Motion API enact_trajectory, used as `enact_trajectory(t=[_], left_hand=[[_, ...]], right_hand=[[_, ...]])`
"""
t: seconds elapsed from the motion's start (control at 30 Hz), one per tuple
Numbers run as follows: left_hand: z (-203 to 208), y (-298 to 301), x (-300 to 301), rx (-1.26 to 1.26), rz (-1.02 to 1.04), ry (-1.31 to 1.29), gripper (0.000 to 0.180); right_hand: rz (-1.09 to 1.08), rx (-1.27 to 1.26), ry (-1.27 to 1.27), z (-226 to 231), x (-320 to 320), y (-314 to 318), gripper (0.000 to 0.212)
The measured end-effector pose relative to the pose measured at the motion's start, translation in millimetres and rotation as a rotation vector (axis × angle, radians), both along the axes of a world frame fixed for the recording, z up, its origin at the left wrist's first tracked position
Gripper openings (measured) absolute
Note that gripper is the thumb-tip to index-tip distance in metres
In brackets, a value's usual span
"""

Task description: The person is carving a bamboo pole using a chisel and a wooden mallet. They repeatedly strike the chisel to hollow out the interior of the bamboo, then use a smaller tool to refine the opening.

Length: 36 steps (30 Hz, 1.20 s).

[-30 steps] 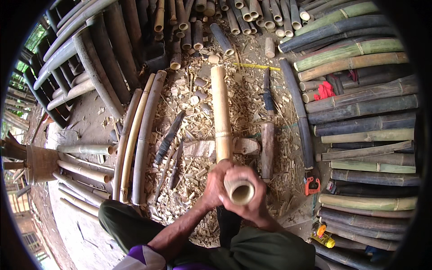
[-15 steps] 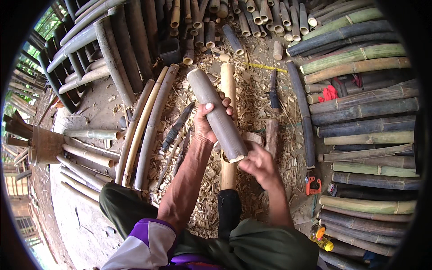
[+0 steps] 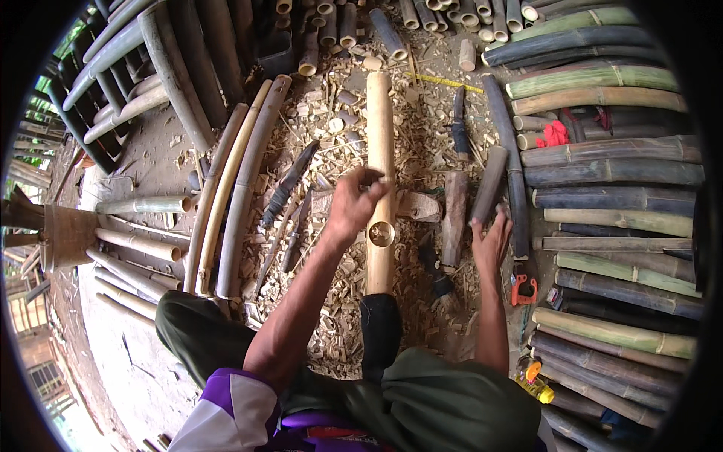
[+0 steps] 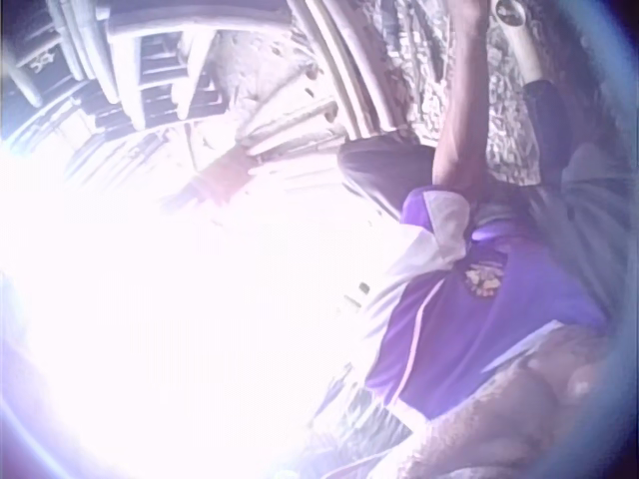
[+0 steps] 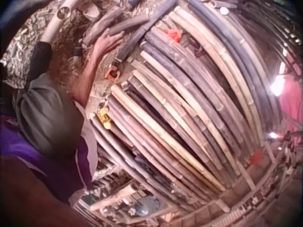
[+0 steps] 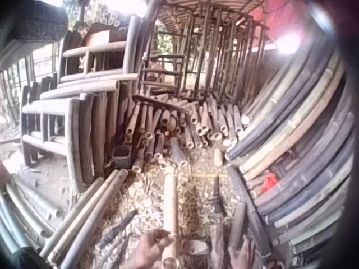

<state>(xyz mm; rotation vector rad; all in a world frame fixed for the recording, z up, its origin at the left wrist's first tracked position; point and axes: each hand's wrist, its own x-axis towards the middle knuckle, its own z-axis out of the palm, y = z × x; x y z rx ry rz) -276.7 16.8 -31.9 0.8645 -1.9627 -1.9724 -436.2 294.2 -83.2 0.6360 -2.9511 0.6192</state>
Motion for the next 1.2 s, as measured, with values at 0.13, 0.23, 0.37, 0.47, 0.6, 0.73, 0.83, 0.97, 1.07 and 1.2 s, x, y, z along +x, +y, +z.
enact_trajectory(t=[0.13,0.23,0.37,0.47,0.6,0.73,0.83,0.97,1.07,1.2], left_hand=[[-22,62,48,0.035,-0.309,-0.062,0.034],[-18,114,79,0.117,-0.463,-0.054,0.017],[-22,153,93,0.157,-0.512,-0.165,0.025],[-20,158,94,0.131,-0.493,-0.237,0.044],[-7,159,100,-0.090,-0.337,-0.266,0.063],[35,112,119,-0.125,-0.468,-0.616,0.066],[61,84,133,-0.383,-0.524,-0.728,0.061],[85,46,106,-0.566,-0.686,-0.838,0.031],[113,24,65,-0.717,-0.876,-0.877,0.019],[119,4,40,-0.650,-1.003,-0.753,0.017]], right_hand=[[0.278,0.495,-0.480,2,55,44,0.047],[0.379,0.522,-0.380,-6,95,53,0.043],[0.408,0.514,-0.420,-27,92,58,0.050],[0.405,0.139,-0.822,-7,79,55,0.066],[0.184,-0.504,-1.513,63,98,2,0.083],[0.100,-0.721,-1.761,57,125,-35,0.061],[-0.074,-0.854,-1.939,31,135,-54,0.034],[-0.388,-1.014,-2.072,18,152,-84,0.031],[-0.447,-1.148,-2.214,19,153,-93,0.034],[-0.545,-1.235,-2.234,26,149,-97,0.034]])
